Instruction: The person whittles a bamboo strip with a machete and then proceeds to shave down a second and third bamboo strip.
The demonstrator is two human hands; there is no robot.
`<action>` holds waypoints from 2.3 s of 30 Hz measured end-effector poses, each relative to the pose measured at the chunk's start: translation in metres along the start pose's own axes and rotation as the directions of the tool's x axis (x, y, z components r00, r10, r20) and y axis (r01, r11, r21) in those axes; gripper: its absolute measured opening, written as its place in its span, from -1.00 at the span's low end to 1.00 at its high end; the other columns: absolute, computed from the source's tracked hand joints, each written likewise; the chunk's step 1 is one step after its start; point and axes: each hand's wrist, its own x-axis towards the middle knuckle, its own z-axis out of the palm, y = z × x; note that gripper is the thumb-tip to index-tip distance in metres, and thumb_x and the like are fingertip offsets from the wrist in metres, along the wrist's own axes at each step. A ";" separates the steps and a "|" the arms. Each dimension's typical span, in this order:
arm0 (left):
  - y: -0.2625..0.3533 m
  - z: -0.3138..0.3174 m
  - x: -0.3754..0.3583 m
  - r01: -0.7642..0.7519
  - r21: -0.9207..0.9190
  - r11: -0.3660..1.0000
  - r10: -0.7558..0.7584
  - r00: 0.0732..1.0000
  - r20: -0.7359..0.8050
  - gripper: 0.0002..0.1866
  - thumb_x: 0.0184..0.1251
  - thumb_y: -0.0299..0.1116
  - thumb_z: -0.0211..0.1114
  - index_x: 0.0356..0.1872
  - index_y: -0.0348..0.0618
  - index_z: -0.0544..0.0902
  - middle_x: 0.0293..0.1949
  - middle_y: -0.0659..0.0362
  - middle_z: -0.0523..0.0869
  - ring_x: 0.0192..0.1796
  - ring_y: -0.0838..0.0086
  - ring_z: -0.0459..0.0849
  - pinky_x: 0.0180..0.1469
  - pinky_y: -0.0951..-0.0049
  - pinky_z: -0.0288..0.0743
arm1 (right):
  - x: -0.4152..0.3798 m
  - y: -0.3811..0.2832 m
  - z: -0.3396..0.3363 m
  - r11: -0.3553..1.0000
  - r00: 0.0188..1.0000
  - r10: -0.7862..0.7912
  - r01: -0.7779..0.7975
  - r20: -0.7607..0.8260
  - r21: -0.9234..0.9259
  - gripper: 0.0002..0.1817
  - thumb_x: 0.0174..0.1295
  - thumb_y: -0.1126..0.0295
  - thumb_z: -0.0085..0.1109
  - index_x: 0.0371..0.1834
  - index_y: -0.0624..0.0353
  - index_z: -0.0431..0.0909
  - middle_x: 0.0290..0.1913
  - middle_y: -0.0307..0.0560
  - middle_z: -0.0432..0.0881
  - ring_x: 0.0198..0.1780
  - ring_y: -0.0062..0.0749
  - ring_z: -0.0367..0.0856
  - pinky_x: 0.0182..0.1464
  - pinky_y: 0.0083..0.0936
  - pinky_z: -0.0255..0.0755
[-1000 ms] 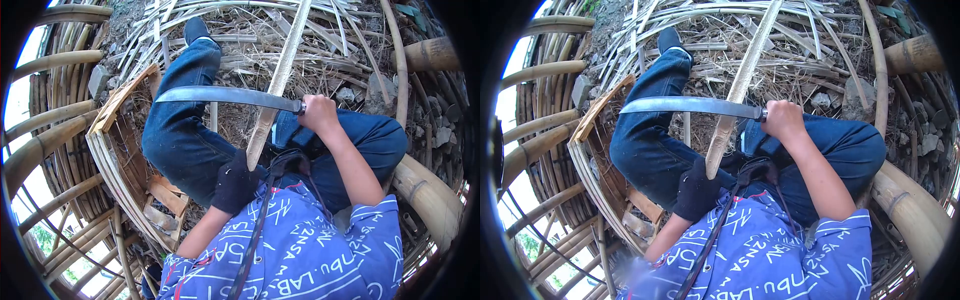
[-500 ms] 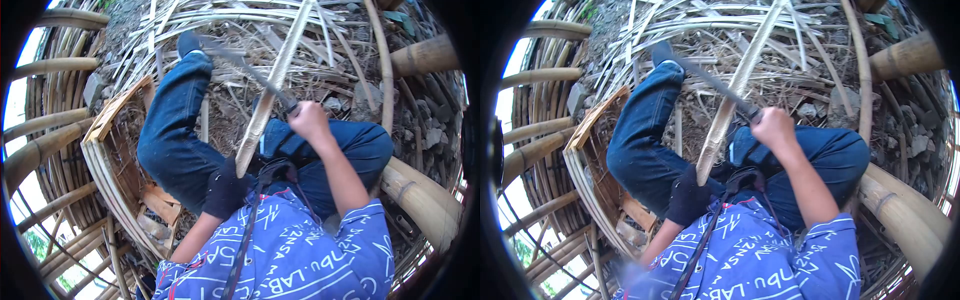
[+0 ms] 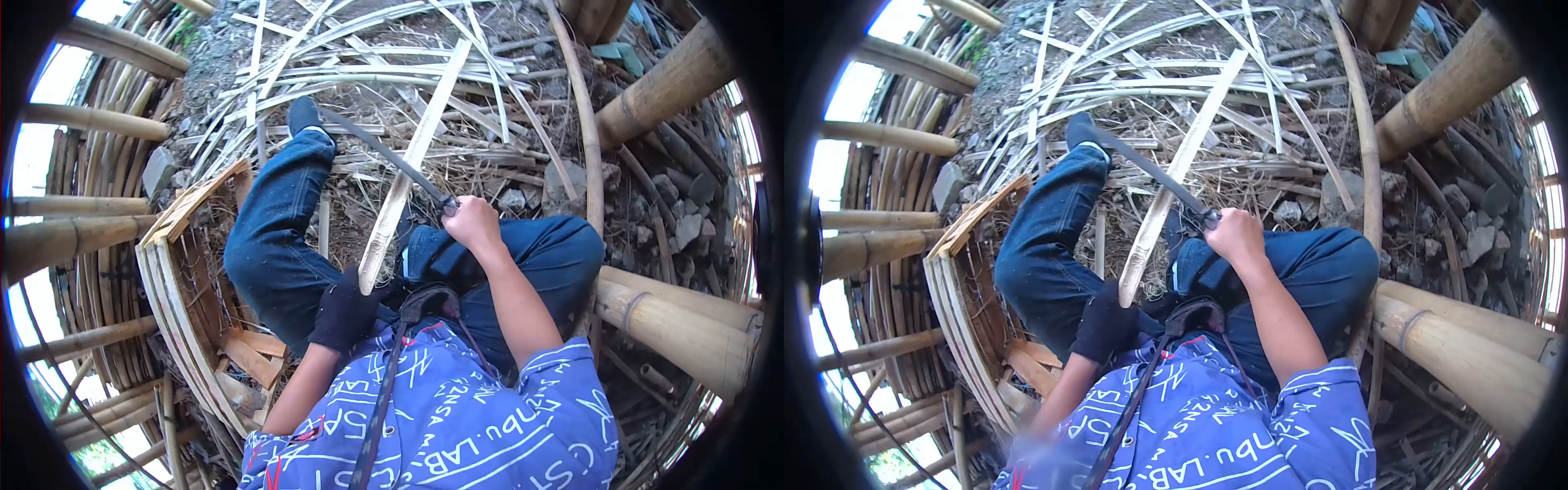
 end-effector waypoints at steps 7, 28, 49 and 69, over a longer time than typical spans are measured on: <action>-0.011 0.003 -0.003 -0.091 0.070 0.993 0.090 0.996 0.016 -0.48 0.13 0.01 0.34 -0.18 -0.28 0.47 -0.33 -0.24 0.66 -0.19 -0.14 0.65 -0.21 0.02 0.51 | 0.006 0.008 0.005 0.996 0.997 0.072 -0.070 -0.035 0.055 -0.74 -0.13 0.22 0.21 -0.49 0.20 0.61 -0.42 0.20 0.65 -0.28 0.11 0.64 -0.18 -0.13 0.50; -0.073 0.018 0.032 -0.209 -0.081 0.975 0.220 0.960 0.171 -0.62 0.24 -0.19 0.14 -0.10 -0.32 0.46 -0.31 -0.27 0.63 -0.21 -0.10 0.65 -0.16 0.05 0.49 | 0.009 0.011 0.008 0.999 0.999 0.043 -0.043 -0.015 0.006 -0.69 -0.08 0.14 0.24 -0.43 0.17 0.65 -0.37 0.19 0.68 -0.23 0.07 0.66 -0.12 -0.13 0.51; -0.074 0.005 0.028 -0.163 -0.045 0.986 0.168 0.973 0.157 -0.59 -0.02 -0.09 0.40 -0.38 -0.31 0.64 -0.47 -0.06 0.70 -0.40 0.24 0.70 -0.28 0.28 0.53 | 0.008 0.016 0.007 0.999 0.996 0.012 -0.009 0.084 -0.042 -0.59 -0.07 0.14 0.25 -0.24 0.22 0.64 -0.17 0.19 0.68 -0.10 0.00 0.67 0.02 -0.20 0.52; -0.094 -0.001 0.047 0.477 -0.604 0.639 0.084 0.737 0.671 -0.68 0.22 -0.41 0.26 -0.01 -0.22 0.47 -0.48 0.17 0.61 -0.54 0.51 0.55 -0.48 0.56 0.43 | 0.009 0.015 0.009 0.996 0.993 -0.019 0.029 0.112 -0.088 -0.59 -0.05 0.13 0.30 -0.24 0.23 0.63 -0.21 0.18 0.68 -0.12 -0.01 0.68 -0.03 -0.22 0.55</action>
